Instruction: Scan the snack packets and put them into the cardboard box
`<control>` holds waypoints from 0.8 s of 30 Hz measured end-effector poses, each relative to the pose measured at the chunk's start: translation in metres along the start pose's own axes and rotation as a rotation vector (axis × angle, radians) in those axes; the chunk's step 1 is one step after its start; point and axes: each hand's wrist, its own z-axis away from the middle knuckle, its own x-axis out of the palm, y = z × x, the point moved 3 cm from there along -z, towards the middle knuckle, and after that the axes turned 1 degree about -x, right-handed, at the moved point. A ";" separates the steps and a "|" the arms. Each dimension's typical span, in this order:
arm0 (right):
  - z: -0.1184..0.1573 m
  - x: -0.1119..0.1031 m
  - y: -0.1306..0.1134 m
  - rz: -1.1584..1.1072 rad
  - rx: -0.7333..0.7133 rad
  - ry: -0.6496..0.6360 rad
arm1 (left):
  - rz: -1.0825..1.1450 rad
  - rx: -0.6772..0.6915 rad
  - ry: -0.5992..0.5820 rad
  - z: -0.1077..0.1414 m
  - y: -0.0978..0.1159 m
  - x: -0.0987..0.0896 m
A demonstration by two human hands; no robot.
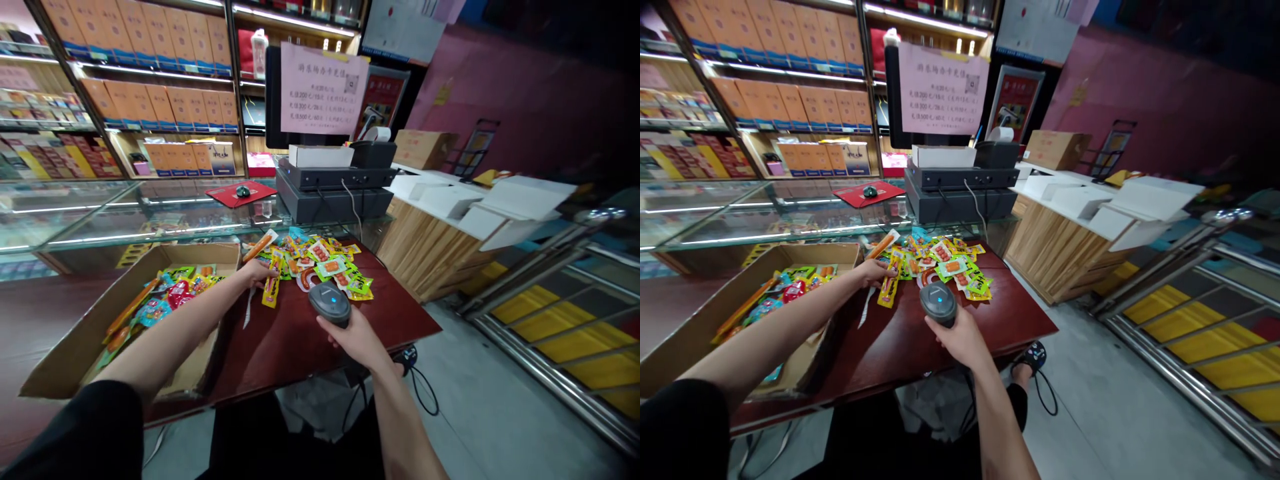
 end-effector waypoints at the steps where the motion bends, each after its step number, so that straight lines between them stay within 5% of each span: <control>1: -0.002 0.001 -0.001 0.001 -0.002 -0.008 | -0.018 0.012 -0.035 0.007 0.001 -0.006; 10: -0.018 0.013 -0.016 -0.051 -0.074 -0.082 | -0.230 0.230 -0.349 0.066 -0.014 -0.015; 24: -0.014 0.023 -0.002 -0.067 -0.060 -0.104 | -0.277 0.237 -0.429 0.059 -0.019 -0.012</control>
